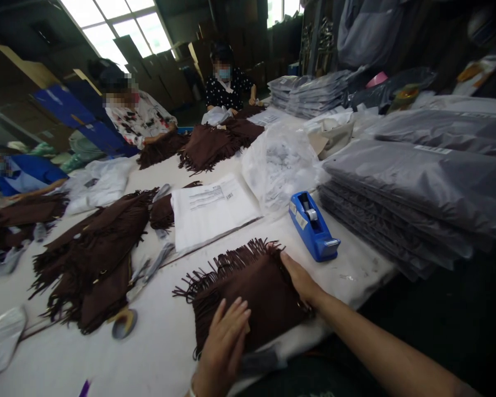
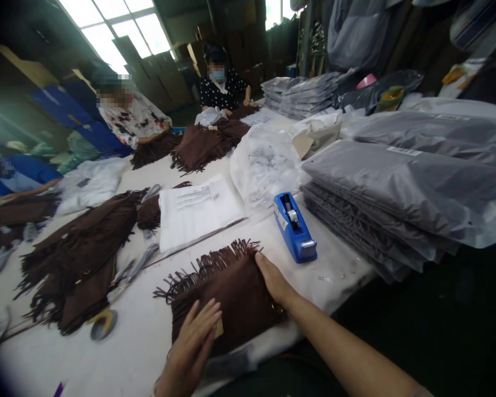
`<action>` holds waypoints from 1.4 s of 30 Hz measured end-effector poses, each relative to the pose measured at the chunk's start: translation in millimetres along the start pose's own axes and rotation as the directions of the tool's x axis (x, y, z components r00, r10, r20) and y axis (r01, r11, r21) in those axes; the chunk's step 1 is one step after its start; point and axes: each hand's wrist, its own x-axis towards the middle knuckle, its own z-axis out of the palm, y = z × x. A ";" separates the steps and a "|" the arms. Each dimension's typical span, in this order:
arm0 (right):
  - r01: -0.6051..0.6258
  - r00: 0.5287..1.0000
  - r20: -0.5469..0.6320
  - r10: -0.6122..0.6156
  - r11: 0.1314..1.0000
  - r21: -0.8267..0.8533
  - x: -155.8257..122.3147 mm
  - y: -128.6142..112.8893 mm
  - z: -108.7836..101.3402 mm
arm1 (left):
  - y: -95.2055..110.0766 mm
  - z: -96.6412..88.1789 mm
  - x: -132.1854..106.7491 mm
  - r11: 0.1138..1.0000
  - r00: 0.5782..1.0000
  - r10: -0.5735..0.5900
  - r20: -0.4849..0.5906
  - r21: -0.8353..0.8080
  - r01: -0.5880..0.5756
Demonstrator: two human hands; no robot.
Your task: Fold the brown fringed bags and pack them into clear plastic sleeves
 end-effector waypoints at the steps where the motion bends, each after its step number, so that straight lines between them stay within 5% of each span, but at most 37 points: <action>1: 0.085 0.995 0.062 -0.073 0.975 -0.203 -0.4 1.4 5.7 | -9.8 -8.9 -11.8 0.994 0.988 -0.109 -0.111 -0.014 0.108; 3: 0.267 0.962 0.209 -0.177 0.776 -0.572 -3.0 8.4 17.4 | -29.0 -23.2 -36.6 0.924 0.881 -0.382 -0.278 -0.087 0.373; 5: 0.359 0.933 0.282 -0.223 0.539 -0.762 -6.9 17.4 27.4 | -45.0 -32.5 -59.6 0.766 0.698 -0.640 -0.322 -0.195 0.613; 7: 0.391 0.916 0.309 -0.256 0.401 -0.828 -10.5 22.8 34.1 | -57.3 -37.6 -76.8 0.609 0.535 -0.792 -0.295 -0.300 0.735; 9: 0.457 0.886 0.388 -0.254 0.337 -0.823 -13.3 21.5 39.1 | -66.4 -39.9 -86.0 0.512 0.442 -0.859 -0.258 -0.418 0.750; 11: 0.533 0.845 0.483 -0.229 0.315 -0.785 -16.6 13.6 44.1 | -72.9 -41.1 -87.2 0.453 0.403 -0.889 -0.216 -0.535 0.713; 14: 0.649 0.753 0.631 -0.189 0.375 -0.662 -27.1 -4.8 47.5 | -79.5 -44.2 -79.4 0.349 0.416 -0.905 -0.087 -0.711 0.611; 16: 0.687 0.683 0.706 -0.190 0.495 -0.531 -36.9 -16.1 39.1 | -83.7 -48.5 -72.5 0.224 0.429 -0.903 0.033 -0.815 0.534; 17: 0.656 0.695 0.687 -0.211 0.577 -0.487 -40.8 -20.1 30.2 | -86.2 -51.4 -69.4 0.145 0.430 -0.897 0.101 -0.852 0.503; 18: 0.574 0.765 0.598 -0.237 0.672 -0.468 -42.7 -22.6 18.4 | -89.2 -54.8 -66.7 0.063 0.430 -0.886 0.174 -0.874 0.482; 20: 0.255 0.958 0.224 -0.177 0.882 -0.396 -38.7 -22.7 -10.4 | -97.0 -62.2 -61.9 -0.089 0.442 -0.837 0.323 -0.877 0.473; 22: -0.126 0.991 -0.074 0.116 0.979 -0.162 -23.5 -17.6 -38.0 | -107.4 -69.6 -56.5 -0.191 0.469 -0.760 0.450 -0.845 0.500; 24: -0.431 0.901 -0.031 0.433 0.901 0.057 -0.7 -11.0 -55.4 | -119.1 -75.5 -48.1 -0.253 0.500 -0.661 0.559 -0.794 0.554; 26: -0.635 0.770 0.185 0.610 0.758 0.145 24.5 -7.2 -57.5 | -130.4 -78.8 -35.6 -0.285 0.532 -0.547 0.646 -0.742 0.607; 30: -0.804 0.565 0.504 0.654 0.574 0.155 70.0 -12.3 -26.3 | -147.8 -75.8 -1.2 -0.334 0.569 -0.361 0.739 -0.672 0.661; 36: -0.871 0.440 0.674 0.594 0.466 0.159 120.9 -11.5 17.8 | -166.7 -62.0 51.6 -0.473 0.532 -0.166 0.830 -0.540 0.696; 42: -0.882 0.365 0.738 0.568 0.466 0.077 157.6 3.9 36.8 | -177.6 -48.2 71.8 -0.469 0.639 0.005 0.769 -0.562 0.681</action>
